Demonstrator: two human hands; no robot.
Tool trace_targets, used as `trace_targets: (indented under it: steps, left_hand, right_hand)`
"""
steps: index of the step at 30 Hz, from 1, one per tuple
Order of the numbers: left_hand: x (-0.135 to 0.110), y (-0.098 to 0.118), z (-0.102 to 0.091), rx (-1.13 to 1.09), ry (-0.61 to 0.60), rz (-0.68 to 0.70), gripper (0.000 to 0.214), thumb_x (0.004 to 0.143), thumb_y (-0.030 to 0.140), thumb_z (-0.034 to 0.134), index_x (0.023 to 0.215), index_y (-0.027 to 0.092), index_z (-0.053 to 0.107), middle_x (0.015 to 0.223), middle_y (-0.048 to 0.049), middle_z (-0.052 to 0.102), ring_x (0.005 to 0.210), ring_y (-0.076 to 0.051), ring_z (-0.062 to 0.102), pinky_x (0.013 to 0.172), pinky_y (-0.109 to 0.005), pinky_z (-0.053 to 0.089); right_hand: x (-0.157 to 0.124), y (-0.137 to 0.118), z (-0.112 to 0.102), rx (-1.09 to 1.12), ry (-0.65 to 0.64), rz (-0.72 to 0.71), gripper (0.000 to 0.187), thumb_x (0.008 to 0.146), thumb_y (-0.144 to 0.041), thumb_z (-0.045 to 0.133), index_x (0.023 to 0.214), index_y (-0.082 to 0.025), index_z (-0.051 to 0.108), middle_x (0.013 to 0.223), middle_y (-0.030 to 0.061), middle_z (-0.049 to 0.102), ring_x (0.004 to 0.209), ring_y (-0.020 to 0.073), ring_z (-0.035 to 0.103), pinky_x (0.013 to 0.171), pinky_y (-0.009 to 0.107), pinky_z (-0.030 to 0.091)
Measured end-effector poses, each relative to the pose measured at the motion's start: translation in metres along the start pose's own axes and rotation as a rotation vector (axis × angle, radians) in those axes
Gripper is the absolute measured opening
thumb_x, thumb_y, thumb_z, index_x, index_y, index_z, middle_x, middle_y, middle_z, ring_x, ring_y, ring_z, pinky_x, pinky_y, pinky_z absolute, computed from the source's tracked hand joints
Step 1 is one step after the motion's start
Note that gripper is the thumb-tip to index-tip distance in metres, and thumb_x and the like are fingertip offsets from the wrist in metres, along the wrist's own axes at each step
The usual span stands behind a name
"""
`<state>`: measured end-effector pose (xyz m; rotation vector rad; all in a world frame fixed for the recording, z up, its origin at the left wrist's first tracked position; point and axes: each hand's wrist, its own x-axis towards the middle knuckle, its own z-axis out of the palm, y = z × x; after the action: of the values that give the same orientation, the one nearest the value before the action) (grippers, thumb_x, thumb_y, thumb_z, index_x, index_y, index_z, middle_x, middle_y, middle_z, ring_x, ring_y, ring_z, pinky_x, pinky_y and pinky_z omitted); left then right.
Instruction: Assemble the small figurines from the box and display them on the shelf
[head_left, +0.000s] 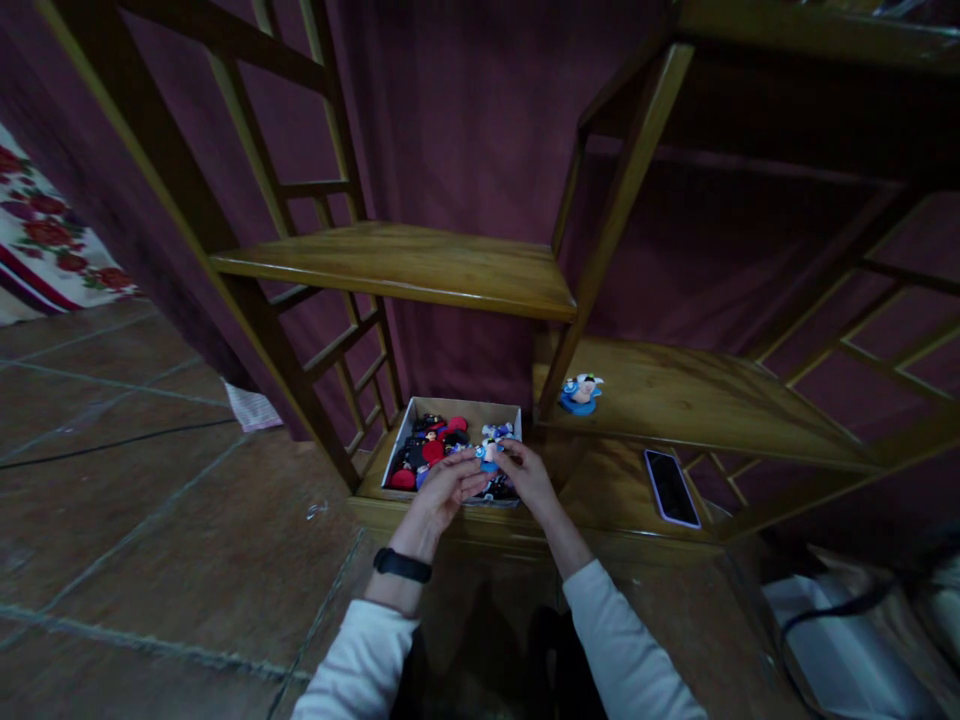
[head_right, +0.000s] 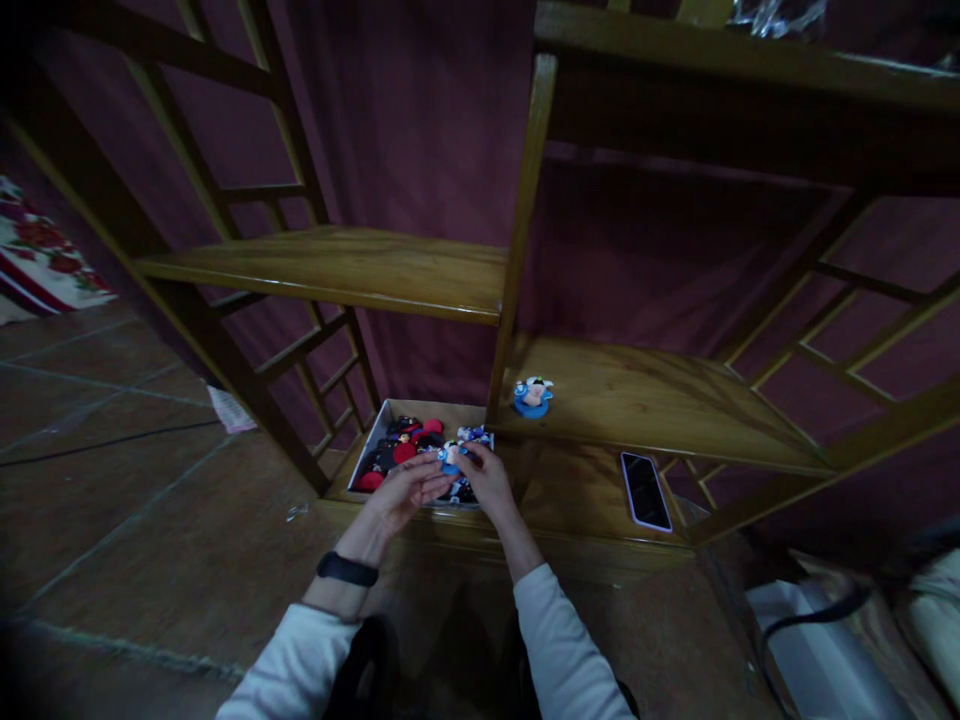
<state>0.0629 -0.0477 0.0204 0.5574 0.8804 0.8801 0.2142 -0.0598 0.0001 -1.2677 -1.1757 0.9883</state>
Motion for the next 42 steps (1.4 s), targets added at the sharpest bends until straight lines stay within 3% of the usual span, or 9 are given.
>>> trace_targets:
  steps: [3, 9, 16, 22, 26, 31, 36, 42]
  left_hand:
    - [0.001, 0.000, 0.000, 0.002, -0.015, 0.026, 0.025, 0.067, 0.017, 0.072, 0.090, 0.012, 0.062, 0.079, -0.0092, 0.071, 0.069, -0.020, 0.068, 0.063, -0.027, 0.054]
    - [0.007, -0.014, 0.002, -0.021, 0.072, 0.175, 0.021, 0.061, 0.017, 0.077, 0.077, 0.010, 0.065, 0.070, -0.0049, 0.069, 0.061, -0.016, 0.066, 0.066, -0.028, 0.055]
    - [0.003, -0.033, 0.010, -0.114, 0.147, 0.298, 0.026, 0.057, 0.021, 0.079, 0.077, 0.010, 0.066, 0.071, -0.0036, 0.068, 0.061, -0.013, 0.064, 0.065, -0.025, 0.053]
    - [-0.004, -0.029, 0.020, -0.108, 0.069, 0.318, 0.027, 0.059, 0.020, 0.078, 0.081, 0.009, 0.067, 0.083, -0.0075, 0.070, 0.070, -0.016, 0.066, 0.076, -0.030, 0.053]
    - [-0.013, -0.028, 0.017, -0.092, 0.041, 0.353, 0.031, 0.059, 0.020, 0.078, 0.086, 0.010, 0.066, 0.087, -0.0077, 0.070, 0.073, -0.017, 0.067, 0.080, -0.034, 0.052]
    - [-0.034, -0.034, 0.011, 0.059, -0.033, 0.350, 0.041, 0.056, 0.020, 0.080, 0.094, 0.013, 0.065, 0.080, -0.0056, 0.071, 0.071, -0.016, 0.066, 0.080, -0.033, 0.050]
    - [-0.065, -0.043, 0.011, 0.280, -0.131, 0.336, 0.037, 0.054, 0.022, 0.080, 0.088, 0.012, 0.069, 0.082, -0.0067, 0.072, 0.072, -0.016, 0.065, 0.078, -0.030, 0.048]
    - [-0.099, -0.067, 0.011, 0.311, -0.180, 0.312, 0.034, 0.053, 0.024, 0.080, 0.083, 0.012, 0.070, 0.081, -0.0074, 0.071, 0.072, -0.018, 0.065, 0.077, -0.033, 0.048]
  right_hand:
    - [0.000, -0.002, -0.002, -0.010, -0.030, 0.005, 0.032, 0.069, -0.041, 0.063, 0.093, -0.020, 0.066, 0.081, 0.0003, 0.066, 0.073, 0.0161, 0.059, 0.066, 0.027, 0.047]
    - [0.002, -0.001, -0.003, -0.031, -0.086, -0.049, 0.025, 0.068, -0.040, 0.065, 0.082, -0.019, 0.067, 0.078, -0.0001, 0.064, 0.072, 0.0149, 0.057, 0.069, 0.026, 0.045]
    - [0.000, 0.004, -0.003, -0.024, -0.093, -0.076, 0.025, 0.068, -0.041, 0.066, 0.081, -0.019, 0.069, 0.081, 0.0027, 0.065, 0.076, 0.0169, 0.059, 0.070, 0.027, 0.047]
    - [-0.007, -0.004, -0.007, 0.130, -0.022, -0.002, 0.034, 0.069, -0.042, 0.064, 0.095, -0.022, 0.068, 0.096, 0.0032, 0.068, 0.088, 0.0199, 0.060, 0.078, 0.032, 0.048]
    - [-0.016, -0.009, -0.005, 0.249, -0.036, 0.040, 0.037, 0.068, -0.045, 0.065, 0.096, -0.022, 0.068, 0.099, 0.0042, 0.068, 0.087, 0.0205, 0.062, 0.075, 0.033, 0.050]
    - [-0.038, -0.006, -0.004, 0.316, -0.002, 0.070, 0.037, 0.061, -0.044, 0.070, 0.089, -0.021, 0.069, 0.091, 0.0034, 0.068, 0.079, 0.0191, 0.062, 0.071, 0.033, 0.051]
    - [-0.077, -0.011, -0.010, 0.336, -0.045, 0.116, 0.036, 0.059, -0.043, 0.073, 0.085, -0.019, 0.069, 0.085, 0.0027, 0.069, 0.075, 0.0174, 0.062, 0.073, 0.032, 0.050]
    - [-0.125, -0.013, -0.022, 0.244, -0.028, 0.091, 0.032, 0.060, -0.041, 0.071, 0.083, -0.020, 0.069, 0.083, 0.0024, 0.068, 0.075, 0.0177, 0.061, 0.072, 0.031, 0.048]
